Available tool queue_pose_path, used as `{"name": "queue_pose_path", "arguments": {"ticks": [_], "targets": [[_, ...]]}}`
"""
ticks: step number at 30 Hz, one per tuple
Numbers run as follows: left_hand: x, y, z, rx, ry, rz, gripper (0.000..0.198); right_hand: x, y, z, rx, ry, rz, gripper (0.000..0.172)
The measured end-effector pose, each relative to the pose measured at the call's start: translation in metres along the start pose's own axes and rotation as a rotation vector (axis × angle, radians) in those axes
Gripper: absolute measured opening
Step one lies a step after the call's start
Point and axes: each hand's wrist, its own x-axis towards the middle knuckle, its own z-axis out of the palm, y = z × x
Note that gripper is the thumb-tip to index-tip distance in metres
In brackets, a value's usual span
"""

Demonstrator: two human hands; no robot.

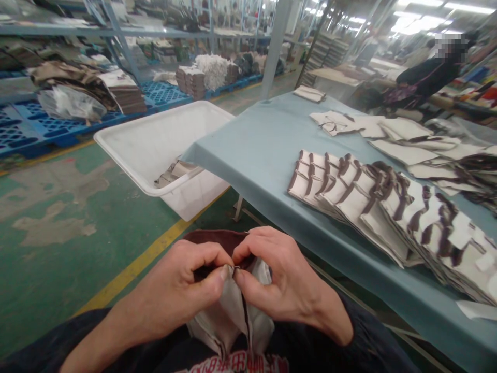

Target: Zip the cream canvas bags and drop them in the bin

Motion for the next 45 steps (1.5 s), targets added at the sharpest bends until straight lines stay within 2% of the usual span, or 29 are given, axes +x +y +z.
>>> {"name": "queue_pose_path", "arguments": {"ticks": [6,12,17,22,27,30,34,37,45], "targets": [[-0.002,-0.005,0.001,-0.079,-0.045,-0.031,0.025,-0.001,0.001,0.003,0.051,-0.092,0.122,0.011],[0.002,-0.006,0.003,-0.222,-0.042,-0.009,0.025,-0.002,-0.004,0.001,0.019,-0.075,0.101,0.010],[0.003,-0.012,0.003,-0.303,-0.104,0.014,0.024,-0.005,-0.003,-0.005,0.017,-0.119,0.075,0.013],[0.004,-0.016,0.003,-0.387,-0.171,-0.067,0.021,-0.007,-0.001,-0.006,-0.111,-0.090,0.001,0.012],[0.009,-0.029,0.006,-0.507,-0.255,-0.150,0.029,-0.006,-0.002,-0.013,0.013,-0.176,0.097,0.016],[0.010,-0.031,0.007,-0.474,-0.243,-0.133,0.026,-0.010,0.000,-0.016,0.052,-0.189,0.130,0.015],[0.006,-0.022,0.005,-0.255,-0.175,-0.081,0.015,-0.016,0.002,-0.013,-0.027,-0.122,0.091,0.011],[0.003,-0.019,0.004,-0.143,-0.148,-0.008,0.015,-0.018,0.000,-0.011,-0.055,-0.086,0.063,0.008],[-0.001,-0.033,0.002,-0.165,-0.160,0.112,0.015,-0.017,-0.004,-0.012,-0.045,-0.068,0.000,0.006]]}}
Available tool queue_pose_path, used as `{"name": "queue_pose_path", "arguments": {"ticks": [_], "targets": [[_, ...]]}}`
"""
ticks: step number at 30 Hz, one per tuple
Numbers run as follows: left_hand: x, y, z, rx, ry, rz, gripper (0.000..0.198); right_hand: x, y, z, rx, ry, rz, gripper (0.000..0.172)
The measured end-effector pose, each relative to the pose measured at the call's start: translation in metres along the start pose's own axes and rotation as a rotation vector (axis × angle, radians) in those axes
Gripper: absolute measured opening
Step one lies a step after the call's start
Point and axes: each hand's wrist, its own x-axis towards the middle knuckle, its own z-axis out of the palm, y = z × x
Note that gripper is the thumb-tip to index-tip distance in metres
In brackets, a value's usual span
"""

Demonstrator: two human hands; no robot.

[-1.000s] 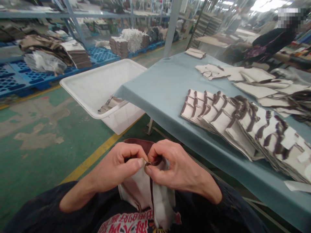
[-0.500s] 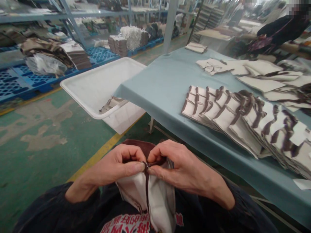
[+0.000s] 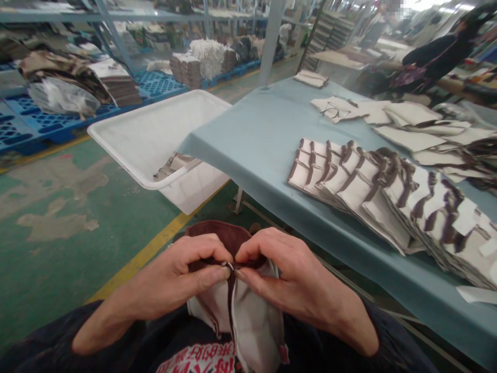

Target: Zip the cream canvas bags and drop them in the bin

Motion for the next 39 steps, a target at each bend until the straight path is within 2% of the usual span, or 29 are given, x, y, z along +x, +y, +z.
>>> {"name": "queue_pose_path", "arguments": {"ticks": [6,12,16,21,25,29,35,39], "targets": [[-0.001,-0.001,0.003,-0.019,0.031,0.002,0.018,-0.001,0.006,0.003,-0.058,0.036,-0.147,0.012],[-0.003,0.002,0.003,0.022,0.065,-0.025,0.021,0.000,0.002,0.009,-0.232,0.067,-0.217,0.021],[-0.004,0.004,0.003,0.057,0.072,-0.031,0.020,0.001,-0.003,0.007,-0.290,0.029,-0.204,0.030],[-0.005,0.002,0.004,0.035,0.073,0.001,0.020,0.001,-0.003,0.005,-0.258,-0.031,-0.182,0.030],[-0.002,0.002,0.002,0.036,0.071,0.023,0.019,0.004,-0.006,0.002,-0.326,-0.046,-0.239,0.026],[0.002,0.005,0.002,0.038,0.067,0.012,0.023,0.008,-0.012,-0.002,-0.481,-0.054,-0.291,0.031],[0.006,0.005,0.011,-0.051,0.005,-0.158,0.031,0.006,-0.009,0.006,-0.592,0.069,-0.358,0.040],[0.010,0.009,0.014,-0.027,0.005,-0.169,0.028,0.003,-0.005,0.013,-0.590,0.129,-0.355,0.041]]}}
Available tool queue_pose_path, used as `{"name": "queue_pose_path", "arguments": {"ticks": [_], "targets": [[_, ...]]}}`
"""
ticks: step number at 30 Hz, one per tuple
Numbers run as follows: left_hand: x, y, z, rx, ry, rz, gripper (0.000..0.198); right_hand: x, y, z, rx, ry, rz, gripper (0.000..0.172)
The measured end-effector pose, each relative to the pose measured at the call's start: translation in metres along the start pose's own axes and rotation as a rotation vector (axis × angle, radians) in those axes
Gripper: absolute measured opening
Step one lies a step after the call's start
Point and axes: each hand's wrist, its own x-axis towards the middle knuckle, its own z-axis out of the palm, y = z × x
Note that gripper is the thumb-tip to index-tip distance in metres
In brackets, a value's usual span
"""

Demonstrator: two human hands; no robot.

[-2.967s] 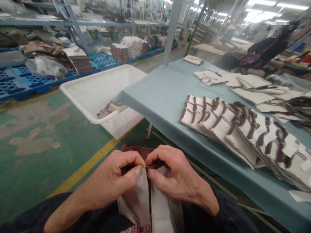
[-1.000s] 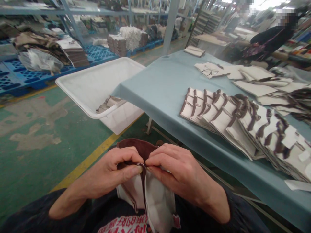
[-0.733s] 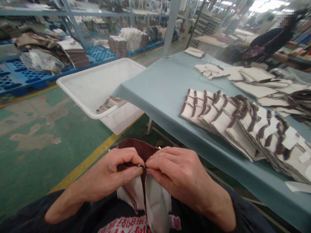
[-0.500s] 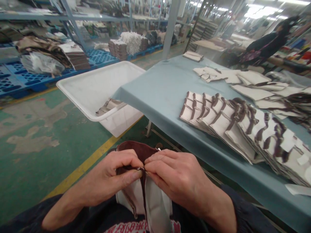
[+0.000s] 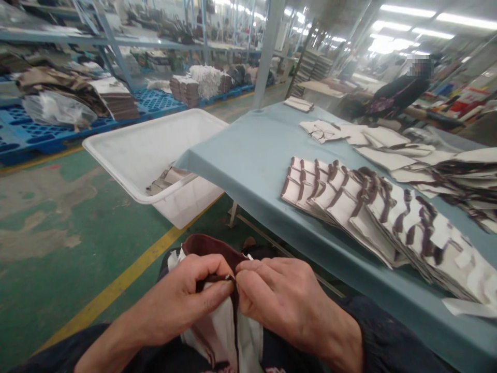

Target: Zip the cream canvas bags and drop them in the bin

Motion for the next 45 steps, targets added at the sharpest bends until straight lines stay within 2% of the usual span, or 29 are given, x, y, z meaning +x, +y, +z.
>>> {"name": "queue_pose_path", "arguments": {"ticks": [6,10,12,14,17,19,23,28,34,37,38,41,45], "targets": [[-0.005,0.000,0.009,0.017,-0.018,-0.028,0.019,-0.005,-0.001,0.006,0.066,0.022,0.017,0.037],[-0.015,-0.004,0.010,0.083,0.009,-0.023,0.015,-0.003,0.002,0.009,0.195,0.045,0.077,0.026],[-0.017,-0.004,0.007,0.096,-0.003,-0.020,0.016,-0.001,0.003,0.010,0.341,0.032,0.162,0.018],[-0.017,-0.001,0.003,0.087,-0.038,-0.017,0.017,0.001,0.005,0.010,0.508,-0.036,0.285,0.012],[-0.015,0.001,0.000,0.087,-0.051,-0.018,0.017,0.002,0.005,0.010,0.712,-0.163,0.475,0.010],[-0.014,0.001,-0.002,0.104,-0.046,-0.033,0.017,0.003,0.004,0.010,0.779,-0.212,0.541,0.011],[-0.014,0.004,-0.006,0.185,-0.002,-0.037,0.015,0.005,0.006,0.009,0.739,-0.212,0.530,0.011],[-0.009,0.020,-0.016,0.370,0.042,-0.008,0.009,0.008,0.011,0.009,0.629,-0.219,0.406,0.011],[-0.006,0.028,-0.013,0.499,0.087,0.045,0.016,0.014,0.016,0.000,0.465,-0.327,0.307,0.010],[-0.003,0.024,-0.010,0.415,0.150,0.023,0.021,0.014,0.017,-0.003,0.579,-0.324,0.438,0.006],[-0.002,0.021,-0.010,0.359,0.152,-0.008,0.022,0.013,0.017,-0.002,0.629,-0.316,0.502,0.009],[0.001,0.014,-0.015,0.186,0.074,-0.083,0.027,0.008,0.018,0.003,0.704,-0.319,0.621,0.021],[0.001,0.008,-0.021,0.073,-0.006,-0.057,0.033,0.000,0.021,0.015,0.768,-0.315,0.664,0.025]]}}
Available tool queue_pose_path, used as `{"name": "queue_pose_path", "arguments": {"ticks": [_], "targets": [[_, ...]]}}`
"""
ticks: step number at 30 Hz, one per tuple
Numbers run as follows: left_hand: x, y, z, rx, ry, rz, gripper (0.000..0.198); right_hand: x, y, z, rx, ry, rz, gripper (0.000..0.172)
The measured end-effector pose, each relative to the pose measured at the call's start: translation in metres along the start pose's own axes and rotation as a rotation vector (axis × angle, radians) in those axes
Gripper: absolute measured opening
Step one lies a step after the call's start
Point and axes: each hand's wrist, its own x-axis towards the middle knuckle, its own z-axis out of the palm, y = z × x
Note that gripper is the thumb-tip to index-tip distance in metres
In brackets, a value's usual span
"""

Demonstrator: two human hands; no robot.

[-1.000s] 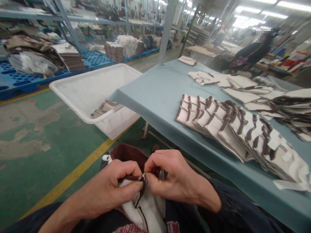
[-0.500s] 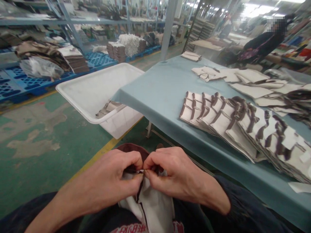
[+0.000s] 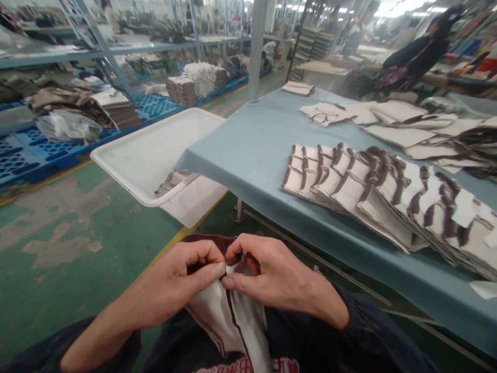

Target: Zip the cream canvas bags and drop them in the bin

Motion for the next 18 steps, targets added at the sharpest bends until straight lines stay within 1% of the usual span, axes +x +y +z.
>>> {"name": "queue_pose_path", "arguments": {"ticks": [2,5,7,8,11,14,16,18], "targets": [[-0.002,-0.001,0.003,-0.003,0.018,0.027,0.033,0.002,0.007,0.001,0.105,-0.022,0.017,0.028],[-0.003,0.001,0.012,-0.016,0.092,0.041,0.032,0.004,0.014,0.003,0.271,-0.081,0.046,0.038],[-0.002,0.003,0.017,-0.027,0.118,0.044,0.032,0.003,0.017,0.004,0.326,-0.071,0.046,0.043],[-0.002,0.004,0.018,-0.027,0.113,0.045,0.032,0.002,0.017,0.005,0.325,-0.053,0.039,0.043],[-0.002,0.005,0.012,0.004,0.056,0.037,0.034,-0.003,0.012,0.004,0.239,-0.031,0.006,0.031],[-0.005,0.009,-0.002,0.034,-0.030,-0.003,0.032,-0.007,-0.001,0.000,0.088,-0.022,-0.053,0.018],[-0.008,0.013,-0.012,0.073,-0.086,-0.007,0.029,-0.007,-0.010,-0.004,-0.075,0.017,-0.143,0.016],[-0.010,0.019,-0.020,0.129,-0.134,0.027,0.026,-0.005,-0.016,-0.007,-0.248,0.070,-0.258,0.021]]}}
